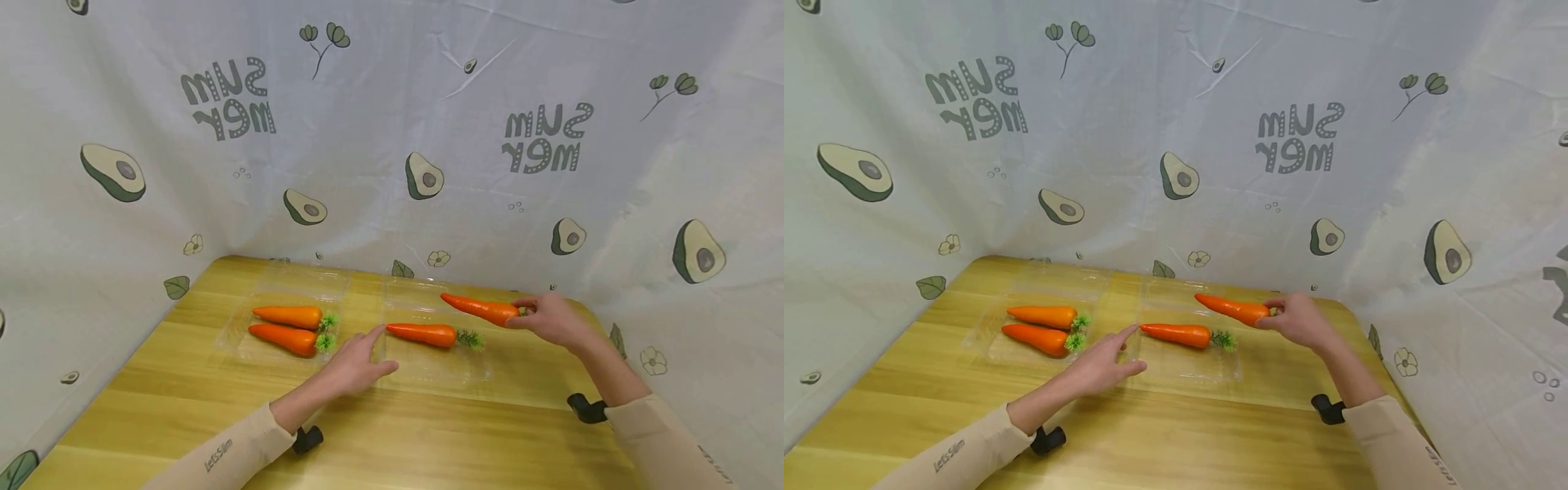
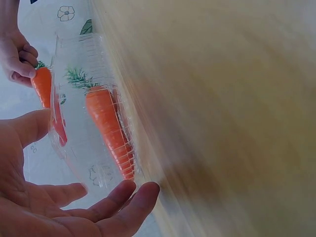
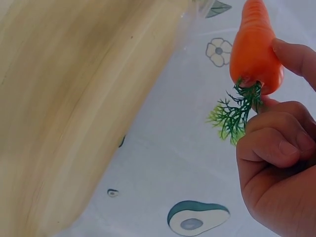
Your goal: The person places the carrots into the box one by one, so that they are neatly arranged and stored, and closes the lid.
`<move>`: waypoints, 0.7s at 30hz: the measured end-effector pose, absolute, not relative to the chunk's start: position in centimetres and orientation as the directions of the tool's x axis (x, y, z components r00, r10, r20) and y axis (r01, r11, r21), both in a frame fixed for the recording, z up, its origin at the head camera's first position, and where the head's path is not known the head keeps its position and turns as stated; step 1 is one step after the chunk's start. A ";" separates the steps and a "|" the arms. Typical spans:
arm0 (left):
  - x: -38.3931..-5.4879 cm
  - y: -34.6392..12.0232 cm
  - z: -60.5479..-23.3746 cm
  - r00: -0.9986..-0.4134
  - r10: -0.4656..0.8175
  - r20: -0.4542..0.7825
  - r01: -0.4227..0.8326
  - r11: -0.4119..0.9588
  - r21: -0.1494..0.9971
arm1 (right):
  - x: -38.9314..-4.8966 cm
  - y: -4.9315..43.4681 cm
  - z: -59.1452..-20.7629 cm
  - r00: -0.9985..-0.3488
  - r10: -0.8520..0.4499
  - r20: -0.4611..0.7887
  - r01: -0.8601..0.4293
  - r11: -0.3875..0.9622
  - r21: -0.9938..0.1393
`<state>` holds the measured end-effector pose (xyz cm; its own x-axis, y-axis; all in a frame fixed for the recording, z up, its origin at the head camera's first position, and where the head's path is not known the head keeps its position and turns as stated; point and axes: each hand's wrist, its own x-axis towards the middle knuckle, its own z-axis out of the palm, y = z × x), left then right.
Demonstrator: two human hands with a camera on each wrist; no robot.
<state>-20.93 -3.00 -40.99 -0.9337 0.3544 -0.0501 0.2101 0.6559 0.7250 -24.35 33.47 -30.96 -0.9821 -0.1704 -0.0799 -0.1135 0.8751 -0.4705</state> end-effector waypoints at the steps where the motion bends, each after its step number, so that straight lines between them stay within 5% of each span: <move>1: -20.8 -3.0 -41.0 -0.934 0.353 -0.053 0.206 0.654 0.728 | -24.3 33.3 -31.0 -0.981 -0.177 -0.080 -0.119 0.874 -0.472; 21: -21.1 -3.0 -41.1 -0.931 0.363 -0.041 0.222 0.653 0.724 | -23.9 30.6 -31.3 -0.959 -0.270 -0.082 -0.204 0.863 -0.462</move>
<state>-21.08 -2.96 -41.07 -0.9309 0.3630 -0.0413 0.2224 0.6528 0.7242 -23.86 30.62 -31.28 -0.9593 -0.2703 -0.0815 -0.2040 0.8633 -0.4616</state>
